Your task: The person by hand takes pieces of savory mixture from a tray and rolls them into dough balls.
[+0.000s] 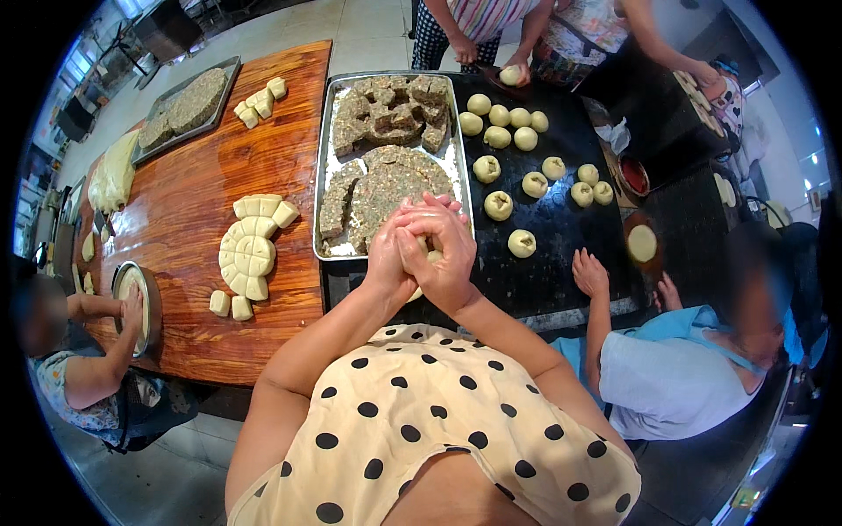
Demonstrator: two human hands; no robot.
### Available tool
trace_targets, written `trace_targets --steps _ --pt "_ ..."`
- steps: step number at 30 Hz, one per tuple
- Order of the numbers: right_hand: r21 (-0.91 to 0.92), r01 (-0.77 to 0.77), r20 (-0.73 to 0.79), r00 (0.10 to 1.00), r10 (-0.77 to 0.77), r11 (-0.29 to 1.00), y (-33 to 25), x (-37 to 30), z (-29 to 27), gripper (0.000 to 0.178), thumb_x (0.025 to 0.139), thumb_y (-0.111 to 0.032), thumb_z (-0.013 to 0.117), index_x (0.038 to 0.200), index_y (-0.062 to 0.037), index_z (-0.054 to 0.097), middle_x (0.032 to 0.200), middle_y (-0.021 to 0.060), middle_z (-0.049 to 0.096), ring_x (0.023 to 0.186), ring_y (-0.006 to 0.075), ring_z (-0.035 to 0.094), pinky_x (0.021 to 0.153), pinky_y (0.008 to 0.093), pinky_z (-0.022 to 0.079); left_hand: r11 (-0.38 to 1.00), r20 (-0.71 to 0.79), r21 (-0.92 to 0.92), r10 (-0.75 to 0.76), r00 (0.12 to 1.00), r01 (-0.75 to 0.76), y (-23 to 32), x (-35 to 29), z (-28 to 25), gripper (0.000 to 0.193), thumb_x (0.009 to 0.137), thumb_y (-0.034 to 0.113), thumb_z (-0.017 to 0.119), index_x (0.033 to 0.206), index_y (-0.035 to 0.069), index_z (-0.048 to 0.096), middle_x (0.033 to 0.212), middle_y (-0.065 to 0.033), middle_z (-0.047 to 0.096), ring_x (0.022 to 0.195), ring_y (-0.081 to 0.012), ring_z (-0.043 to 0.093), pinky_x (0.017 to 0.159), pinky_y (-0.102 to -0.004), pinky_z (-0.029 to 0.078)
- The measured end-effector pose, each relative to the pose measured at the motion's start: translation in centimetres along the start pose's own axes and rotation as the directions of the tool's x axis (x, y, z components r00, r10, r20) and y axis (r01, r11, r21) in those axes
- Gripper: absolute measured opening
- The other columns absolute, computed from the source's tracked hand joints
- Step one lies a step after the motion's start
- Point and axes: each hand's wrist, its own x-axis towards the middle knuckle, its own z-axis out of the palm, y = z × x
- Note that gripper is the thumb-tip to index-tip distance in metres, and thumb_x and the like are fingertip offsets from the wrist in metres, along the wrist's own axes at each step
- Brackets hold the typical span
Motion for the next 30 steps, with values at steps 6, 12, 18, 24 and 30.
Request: trace_targets --steps 6,12,18,24,30 --pt "0.061 -0.099 -0.064 0.993 0.103 0.993 -0.1 0.0 0.9 0.026 0.086 -0.015 0.073 0.109 -0.0035 0.067 0.107 0.0139 0.071 0.108 0.0288 0.067 0.107 0.0481 0.044 0.994 -0.108 0.106 -0.024 0.994 0.036 0.8 0.1 -0.9 0.061 0.106 0.048 0.031 0.141 -0.001 0.044 0.136 -0.0222 0.054 0.129 -0.0355 0.052 0.111 -0.047 0.041" --pt "0.154 -0.124 0.033 0.992 0.12 0.98 1.2 -0.8 0.4 0.026 0.088 -0.02 0.073 0.108 -0.0029 0.069 0.116 0.0169 0.069 0.115 0.0303 0.065 0.109 0.0471 0.043 0.941 -0.219 0.223 -0.206 0.954 0.254 2.7 0.2 -2.1 0.059 0.106 0.05 0.029 0.136 0.002 0.047 0.126 -0.0175 0.061 0.115 -0.0289 0.062 0.098 -0.0404 0.055" --pt "-0.037 -0.006 0.028 1.0 0.007 0.999 2.6 -2.0 -0.2 0.021 0.091 -0.018 0.069 0.105 -0.0033 0.073 0.112 0.0141 0.072 0.106 0.0294 0.069 0.099 0.0439 0.047 0.918 -0.191 0.177 -0.323 0.927 0.356 2.0 1.8 -1.4 0.068 0.102 0.063 0.031 0.125 0.004 0.053 0.118 -0.0139 0.063 0.109 -0.0249 0.064 0.095 -0.0372 0.056" --pt "0.018 -0.267 -0.079 0.96 0.267 0.964 4.2 -1.5 1.3 0.032 0.098 -0.002 0.056 0.13 0.0028 0.06 0.114 0.0162 0.072 0.11 0.0307 0.069 0.104 0.041 0.046 0.995 -0.241 0.099 0.03 0.97 -0.006 2.4 2.0 -1.2 0.056 0.104 0.055 0.039 0.127 0.006 0.052 0.118 -0.0137 0.062 0.11 -0.026 0.064 0.095 -0.0368 0.056" --pt "-0.033 -0.168 0.149 0.974 0.171 0.985 5.7 -3.3 0.9 0.053 0.094 -0.02 0.065 0.141 0.0007 0.049 0.133 0.0206 0.061 0.13 0.0339 0.055 0.114 0.0471 0.036 0.961 -0.398 0.142 -0.164 0.903 0.237 1.9 1.9 -7.8 0.044 0.106 0.039 0.043 0.133 0.005 0.05 0.121 -0.015 0.063 0.114 -0.0269 0.064 0.095 -0.0398 0.056"
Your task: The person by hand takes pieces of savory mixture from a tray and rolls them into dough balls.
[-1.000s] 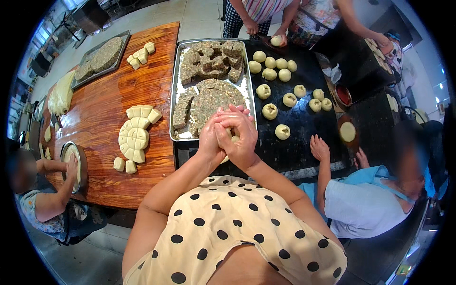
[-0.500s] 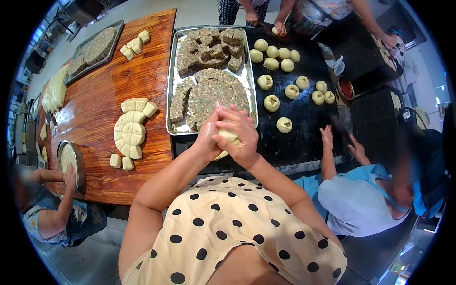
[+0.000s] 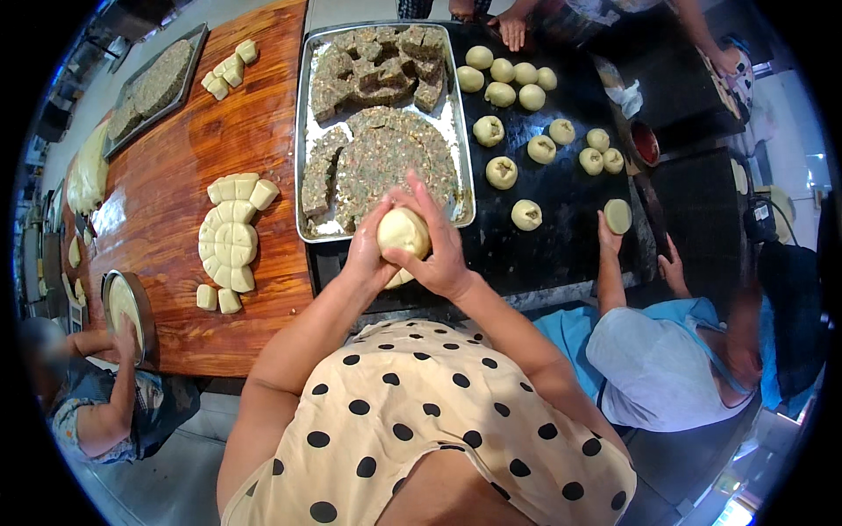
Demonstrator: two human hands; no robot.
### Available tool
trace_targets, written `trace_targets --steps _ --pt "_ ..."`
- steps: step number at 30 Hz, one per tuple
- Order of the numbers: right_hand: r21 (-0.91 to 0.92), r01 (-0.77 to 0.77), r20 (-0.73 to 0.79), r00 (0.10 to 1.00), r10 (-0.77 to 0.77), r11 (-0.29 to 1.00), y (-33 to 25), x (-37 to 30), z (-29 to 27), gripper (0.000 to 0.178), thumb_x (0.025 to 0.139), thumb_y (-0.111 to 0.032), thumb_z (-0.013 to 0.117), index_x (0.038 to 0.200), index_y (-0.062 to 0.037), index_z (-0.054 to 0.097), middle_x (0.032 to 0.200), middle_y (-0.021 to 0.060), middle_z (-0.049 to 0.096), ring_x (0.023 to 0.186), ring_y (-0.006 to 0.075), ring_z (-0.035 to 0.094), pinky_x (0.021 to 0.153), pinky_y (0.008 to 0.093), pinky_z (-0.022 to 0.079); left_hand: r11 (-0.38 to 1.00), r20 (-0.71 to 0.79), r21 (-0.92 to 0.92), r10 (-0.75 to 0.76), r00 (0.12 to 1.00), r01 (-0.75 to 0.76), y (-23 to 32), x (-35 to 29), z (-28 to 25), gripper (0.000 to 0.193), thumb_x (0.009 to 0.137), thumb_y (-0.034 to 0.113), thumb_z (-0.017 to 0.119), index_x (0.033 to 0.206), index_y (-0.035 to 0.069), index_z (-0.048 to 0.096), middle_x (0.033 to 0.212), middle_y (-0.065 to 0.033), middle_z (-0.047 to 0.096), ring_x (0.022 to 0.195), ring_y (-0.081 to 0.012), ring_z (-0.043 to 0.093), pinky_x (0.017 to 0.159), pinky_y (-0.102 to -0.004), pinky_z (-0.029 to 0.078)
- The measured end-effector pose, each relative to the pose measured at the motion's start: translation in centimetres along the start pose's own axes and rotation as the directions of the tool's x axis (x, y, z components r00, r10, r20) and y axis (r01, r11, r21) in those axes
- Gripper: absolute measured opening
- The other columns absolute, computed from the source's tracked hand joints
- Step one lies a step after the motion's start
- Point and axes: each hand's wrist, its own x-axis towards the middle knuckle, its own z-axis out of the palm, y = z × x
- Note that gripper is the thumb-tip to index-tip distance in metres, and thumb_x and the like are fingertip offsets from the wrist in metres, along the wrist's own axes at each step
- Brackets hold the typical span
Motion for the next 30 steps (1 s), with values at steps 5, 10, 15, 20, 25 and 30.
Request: trace_targets --steps 5,10,15,20,25,30 --pt "-0.161 0.168 0.169 0.976 -0.14 0.973 0.7 -1.4 -1.8 0.034 0.095 -0.021 0.062 0.12 0.0014 0.066 0.129 0.0221 0.064 0.121 0.0376 0.061 0.108 0.0461 0.044 0.963 0.175 0.03 -0.269 0.947 0.268 -2.2 2.5 -1.4 0.045 0.107 0.043 0.038 0.124 0.005 0.056 0.118 -0.0158 0.065 0.107 -0.0249 0.066 0.088 -0.0385 0.059" --pt "-0.233 0.081 0.043 0.996 -0.073 0.969 1.4 -2.8 -1.9 0.027 0.098 -0.013 0.054 0.113 0.0025 0.07 0.124 0.0213 0.066 0.118 0.0361 0.063 0.105 0.0449 0.046 0.939 -0.067 0.198 -0.273 0.96 0.281 -3.2 3.7 -1.1 0.045 0.107 0.048 0.036 0.118 0.01 0.057 0.111 -0.0105 0.064 0.103 -0.0221 0.066 0.088 -0.0366 0.057" --pt "0.071 -0.287 -0.159 0.942 0.295 0.955 3.3 -4.6 -2.6 0.019 0.096 -0.013 0.058 0.103 -0.0009 0.072 0.108 0.0152 0.071 0.105 0.0309 0.067 0.095 0.0393 0.05 0.953 0.061 0.054 -0.3 0.952 0.297 -3.3 2.2 2.5 0.046 0.105 0.051 0.039 0.114 0.011 0.059 0.111 -0.0107 0.066 0.103 -0.023 0.066 0.09 -0.0395 0.056" --pt "-0.131 -0.243 -0.233 0.95 0.208 0.961 4.6 -6.5 -2.1 0.012 0.092 -0.006 0.06 0.091 0.0008 0.07 0.094 0.014 0.071 0.09 0.0306 0.069 0.082 0.0381 0.054 0.978 -0.141 -0.025 -0.208 0.968 0.207 -8.0 5.0 0.7 0.029 0.103 0.022 0.036 0.101 0.007 0.061 0.096 -0.0092 0.065 0.089 -0.024 0.064 0.081 -0.0353 0.057" --pt "-0.187 -0.212 -0.274 0.949 0.156 0.959 5.6 -8.0 -2.9 0.011 0.091 -0.005 0.061 0.088 0.0004 0.07 0.089 0.0125 0.071 0.084 0.0295 0.068 0.078 0.0377 0.055 0.98 -0.021 0.07 -0.184 0.983 0.185 -10.9 6.8 -2.4 0.029 0.102 0.024 0.038 0.101 0.007 0.062 0.098 -0.0095 0.067 0.092 -0.0239 0.066 0.082 -0.0362 0.057" --pt "0.074 -0.487 -0.319 0.815 0.484 0.87 6.1 -9.4 -4.6 0.016 0.096 -0.007 0.058 0.089 0.0014 0.069 0.091 0.0126 0.071 0.086 0.0257 0.068 0.08 0.0353 0.054 0.901 -0.233 0.245 -0.303 0.924 0.358 -10.5 5.6 0.2 0.052 0.102 0.06 0.04 0.115 0.015 0.062 0.108 -0.0049 0.067 0.098 -0.0196 0.066 0.087 -0.0398 0.054"
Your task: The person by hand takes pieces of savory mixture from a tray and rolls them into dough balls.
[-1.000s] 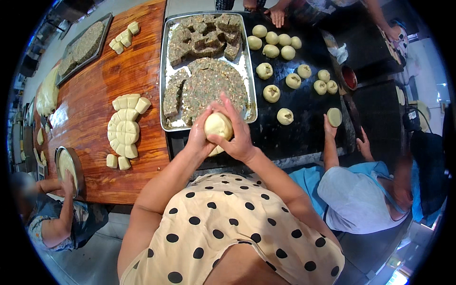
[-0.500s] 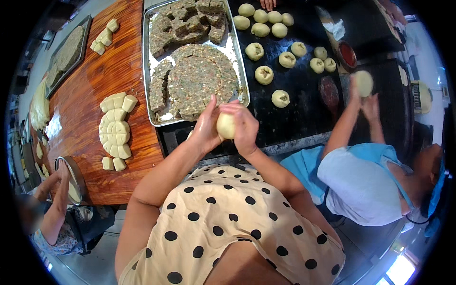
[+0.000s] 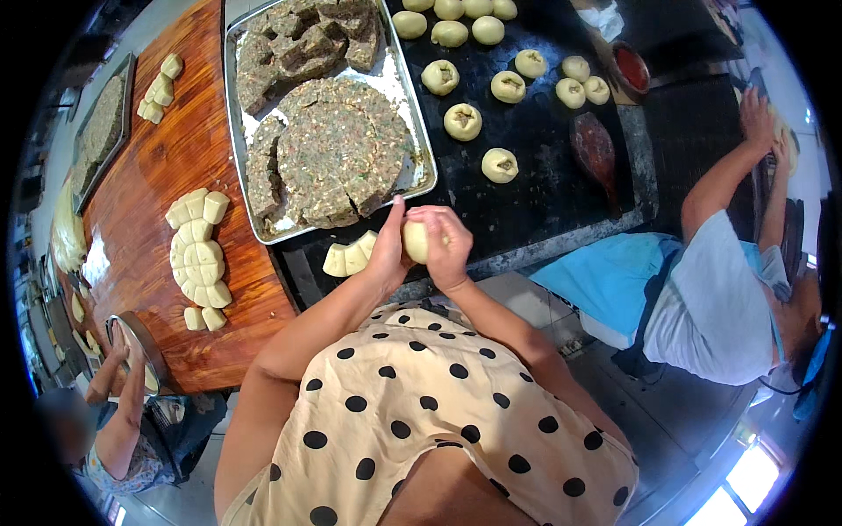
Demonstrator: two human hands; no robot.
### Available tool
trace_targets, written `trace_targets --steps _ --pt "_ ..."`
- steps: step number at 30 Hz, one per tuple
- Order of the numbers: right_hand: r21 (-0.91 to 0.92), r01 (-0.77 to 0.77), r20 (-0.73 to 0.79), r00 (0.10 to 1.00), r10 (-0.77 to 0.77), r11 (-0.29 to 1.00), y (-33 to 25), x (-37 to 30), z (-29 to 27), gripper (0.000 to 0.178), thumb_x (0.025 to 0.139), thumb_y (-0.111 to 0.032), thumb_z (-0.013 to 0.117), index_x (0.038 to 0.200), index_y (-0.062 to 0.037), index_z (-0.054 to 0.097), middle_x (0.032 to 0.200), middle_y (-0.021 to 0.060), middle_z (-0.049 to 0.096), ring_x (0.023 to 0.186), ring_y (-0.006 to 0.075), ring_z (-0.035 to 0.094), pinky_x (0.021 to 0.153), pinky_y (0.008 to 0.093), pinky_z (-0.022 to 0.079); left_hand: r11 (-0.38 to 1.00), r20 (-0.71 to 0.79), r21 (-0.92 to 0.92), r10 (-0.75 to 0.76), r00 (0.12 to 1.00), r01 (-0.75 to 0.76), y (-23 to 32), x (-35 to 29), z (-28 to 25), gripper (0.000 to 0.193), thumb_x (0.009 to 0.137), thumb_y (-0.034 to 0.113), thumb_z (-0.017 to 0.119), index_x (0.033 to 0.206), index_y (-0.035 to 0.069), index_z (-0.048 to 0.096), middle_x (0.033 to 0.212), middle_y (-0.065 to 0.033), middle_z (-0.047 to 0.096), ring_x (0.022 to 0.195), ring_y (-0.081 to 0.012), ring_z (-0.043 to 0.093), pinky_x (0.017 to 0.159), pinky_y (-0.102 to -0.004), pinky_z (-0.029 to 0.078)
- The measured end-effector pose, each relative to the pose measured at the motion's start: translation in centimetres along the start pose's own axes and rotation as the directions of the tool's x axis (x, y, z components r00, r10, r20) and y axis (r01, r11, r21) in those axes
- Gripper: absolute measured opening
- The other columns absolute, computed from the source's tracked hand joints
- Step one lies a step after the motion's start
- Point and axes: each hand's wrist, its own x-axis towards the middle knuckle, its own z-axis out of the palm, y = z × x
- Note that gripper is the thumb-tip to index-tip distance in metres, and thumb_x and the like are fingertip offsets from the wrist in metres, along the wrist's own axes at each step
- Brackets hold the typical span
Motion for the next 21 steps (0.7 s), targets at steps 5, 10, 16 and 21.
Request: trace_targets --steps 5,10,16,21 --pt "-0.109 0.035 -0.174 0.983 -0.054 0.993 3.1 2.6 -3.1 0.021 0.101 -0.008 0.052 0.094 0.0022 0.068 0.099 0.0146 0.069 0.093 0.0261 0.066 0.086 0.0364 0.051 0.433 0.155 0.815 0.479 0.864 -0.386 -1.4 -0.1 -7.1 0.03 0.1 0.026 0.06 0.116 0.0 0.066 0.103 -0.0063 0.069 0.099 -0.0229 0.067 0.088 -0.037 0.052" --pt "-0.575 0.145 0.083 0.989 -0.119 0.805 11.0 2.6 -5.5 0.028 0.097 -0.012 0.058 0.123 -0.0029 0.062 0.136 0.0179 0.057 0.132 0.0345 0.049 0.11 0.0463 0.038 -0.411 0.534 0.841 0.526 0.662 -0.351 -0.6 -3.0 -11.9 0.057 0.083 0.02 0.075 0.134 0.004 0.054 0.132 -0.0168 0.056 0.122 -0.0389 0.053 0.107 -0.0475 0.042" --pt "-0.279 0.183 0.538 0.843 -0.004 0.943 8.0 -3.4 -3.0 0.047 0.085 0.002 0.058 0.131 -0.0069 0.057 0.137 0.0159 0.054 0.126 0.0354 0.053 0.108 0.0441 0.042 -0.511 0.433 0.845 0.486 0.759 -0.156 -2.9 -1.6 -14.2 0.087 0.071 0.02 0.083 0.143 -0.001 0.038 0.132 -0.0204 0.053 0.129 -0.038 0.047 0.117 -0.0499 0.029" --pt "-0.241 0.475 0.764 0.631 -0.136 0.846 7.7 -4.2 3.7 0.063 0.079 0.003 0.06 0.139 -0.0066 0.048 0.142 0.0158 0.05 0.131 0.0356 0.048 0.111 0.0443 0.039 -0.536 0.509 0.815 0.484 0.712 -0.218 -2.7 -1.0 -16.1 0.079 0.069 0.016 0.083 0.134 -0.002 0.044 0.127 -0.0217 0.054 0.123 -0.0386 0.05 0.114 -0.0499 0.033"
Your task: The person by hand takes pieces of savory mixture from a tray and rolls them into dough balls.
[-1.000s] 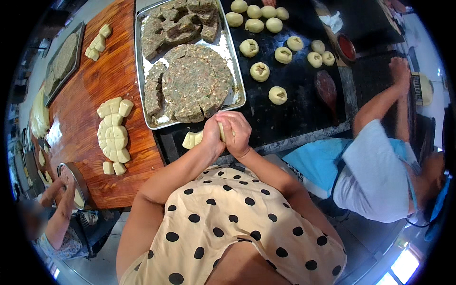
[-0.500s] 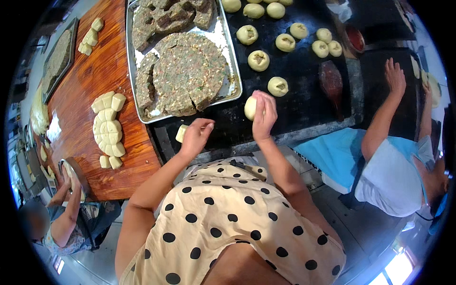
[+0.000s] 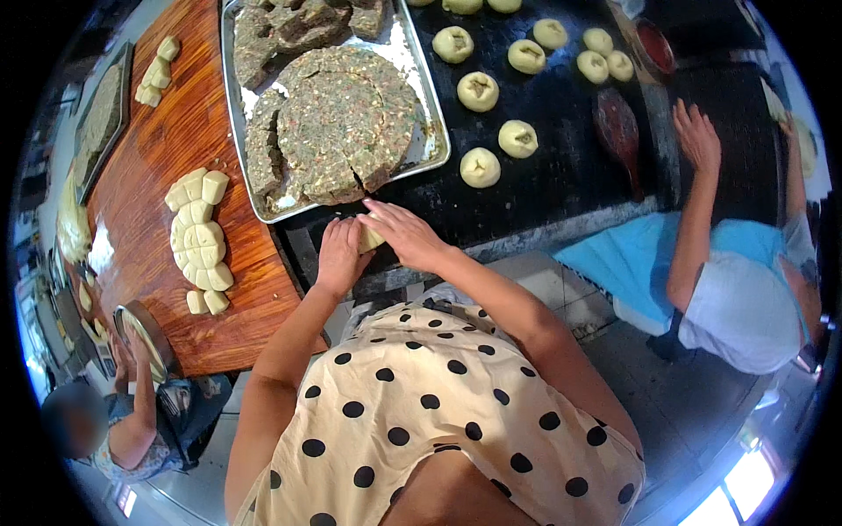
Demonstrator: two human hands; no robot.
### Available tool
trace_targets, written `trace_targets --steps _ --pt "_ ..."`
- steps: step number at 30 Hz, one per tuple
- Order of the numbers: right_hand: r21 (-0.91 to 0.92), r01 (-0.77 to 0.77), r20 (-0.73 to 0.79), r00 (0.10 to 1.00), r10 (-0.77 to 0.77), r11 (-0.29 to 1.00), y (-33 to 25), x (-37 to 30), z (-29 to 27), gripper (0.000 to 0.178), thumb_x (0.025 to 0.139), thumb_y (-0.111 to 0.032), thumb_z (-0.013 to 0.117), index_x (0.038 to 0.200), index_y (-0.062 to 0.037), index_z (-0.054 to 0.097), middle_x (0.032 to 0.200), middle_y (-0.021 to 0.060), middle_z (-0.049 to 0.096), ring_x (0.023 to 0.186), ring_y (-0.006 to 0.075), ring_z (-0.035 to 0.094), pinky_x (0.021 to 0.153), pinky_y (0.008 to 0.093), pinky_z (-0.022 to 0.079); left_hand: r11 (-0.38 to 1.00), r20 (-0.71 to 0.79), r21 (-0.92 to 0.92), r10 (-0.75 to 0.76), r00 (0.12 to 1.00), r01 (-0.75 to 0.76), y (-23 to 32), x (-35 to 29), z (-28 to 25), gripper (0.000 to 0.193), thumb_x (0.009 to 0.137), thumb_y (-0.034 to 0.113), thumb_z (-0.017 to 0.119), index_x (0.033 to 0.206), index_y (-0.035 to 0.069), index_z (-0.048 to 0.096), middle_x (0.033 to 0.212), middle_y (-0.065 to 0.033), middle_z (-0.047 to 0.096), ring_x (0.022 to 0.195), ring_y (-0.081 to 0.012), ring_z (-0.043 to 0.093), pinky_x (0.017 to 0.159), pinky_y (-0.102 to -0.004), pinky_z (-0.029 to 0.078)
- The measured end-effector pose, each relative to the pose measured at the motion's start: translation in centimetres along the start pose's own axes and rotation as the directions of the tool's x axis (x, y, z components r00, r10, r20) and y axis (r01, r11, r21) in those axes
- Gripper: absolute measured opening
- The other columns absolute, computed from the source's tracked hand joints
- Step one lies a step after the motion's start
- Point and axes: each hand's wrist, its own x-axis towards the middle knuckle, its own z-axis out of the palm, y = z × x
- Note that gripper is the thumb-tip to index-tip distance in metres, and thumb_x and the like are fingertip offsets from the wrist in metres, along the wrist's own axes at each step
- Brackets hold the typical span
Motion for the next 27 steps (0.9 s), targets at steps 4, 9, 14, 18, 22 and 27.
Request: trace_targets --steps 4,9,14,18,22,27 --pt "-0.024 0.058 0.066 0.996 -0.056 0.998 1.0 1.4 1.6 0.064 0.076 0.004 0.065 0.137 -0.0062 0.051 0.135 0.0127 0.055 0.127 0.0336 0.05 0.109 0.0437 0.041 0.996 -0.046 -0.079 0.029 0.999 -0.032 -1.0 -0.2 -0.1 0.071 0.069 0.016 0.083 0.129 -0.001 0.048 0.122 -0.0206 0.057 0.117 -0.0404 0.052 0.109 -0.0499 0.037" --pt "0.009 -0.12 -0.01 0.993 0.12 0.993 -0.3 -0.8 -0.6 0.057 0.07 -0.012 0.077 0.124 -0.0038 0.061 0.118 0.0134 0.062 0.112 0.0331 0.056 0.099 0.0436 0.046 0.99 -0.069 -0.134 0.037 0.997 -0.046 -1.8 -0.7 -0.3 0.065 0.072 0.018 0.082 0.127 0.001 0.051 0.121 -0.0187 0.058 0.114 -0.0393 0.053 0.106 -0.0488 0.039" --pt "-0.176 -0.65 -0.148 0.76 0.633 0.739 -1.8 -7.0 -3.6 0.056 0.076 -0.03 0.077 0.12 0.0001 0.061 0.112 0.0177 0.063 0.106 0.0331 0.059 0.093 0.0429 0.05 0.989 -0.104 -0.135 0.045 0.994 -0.059 -2.4 -1.8 0.1 0.063 0.076 0.02 0.08 0.128 0.0 0.051 0.121 -0.0181 0.058 0.114 -0.0382 0.054 0.108 -0.049 0.038" --pt "-0.281 -0.652 -0.022 0.738 0.674 0.704 -1.8 -4.7 -3.5 0.055 0.084 -0.039 0.072 0.12 0.0008 0.06 0.115 0.0195 0.061 0.107 0.0358 0.057 0.095 0.0473 0.047 0.992 -0.135 -0.098 0.065 0.989 -0.079 -2.2 -1.7 -0.3 0.064 0.078 0.019 0.078 0.132 0.001 0.05 0.128 -0.0175 0.055 0.124 -0.0362 0.05 0.114 -0.0509 0.033" --pt "-0.28 -0.579 -0.251 0.814 0.524 0.766 0.7 -4.9 -0.7 0.051 0.097 -0.041 0.058 0.126 0.0009 0.057 0.134 0.0247 0.05 0.124 0.0424 0.047 0.105 0.052 0.037 0.991 -0.113 -0.05 0.115 0.987 -0.121 -1.0 -1.9 -1.6 0.064 0.078 0.018 0.077 0.135 0.004 0.05 0.139 -0.0173 0.05 0.136 -0.0342 0.043 0.119 -0.0512 0.026" --pt "-0.241 -0.625 -0.4 0.761 0.51 0.743 2.5 -3.1 2.2 0.052 0.103 -0.036 0.047 0.139 0.0014 0.048 0.152 0.0282 0.035 0.141 0.0429 0.033 0.118 0.0501 0.026 0.985 -0.052 0.002 0.173 0.984 -0.173 -1.0 -0.3 -0.9 0.062 0.078 0.018 0.076 0.134 0.004 0.053 0.141 -0.0173 0.049 0.139 -0.0326 0.039 0.121 -0.0504 0.021"
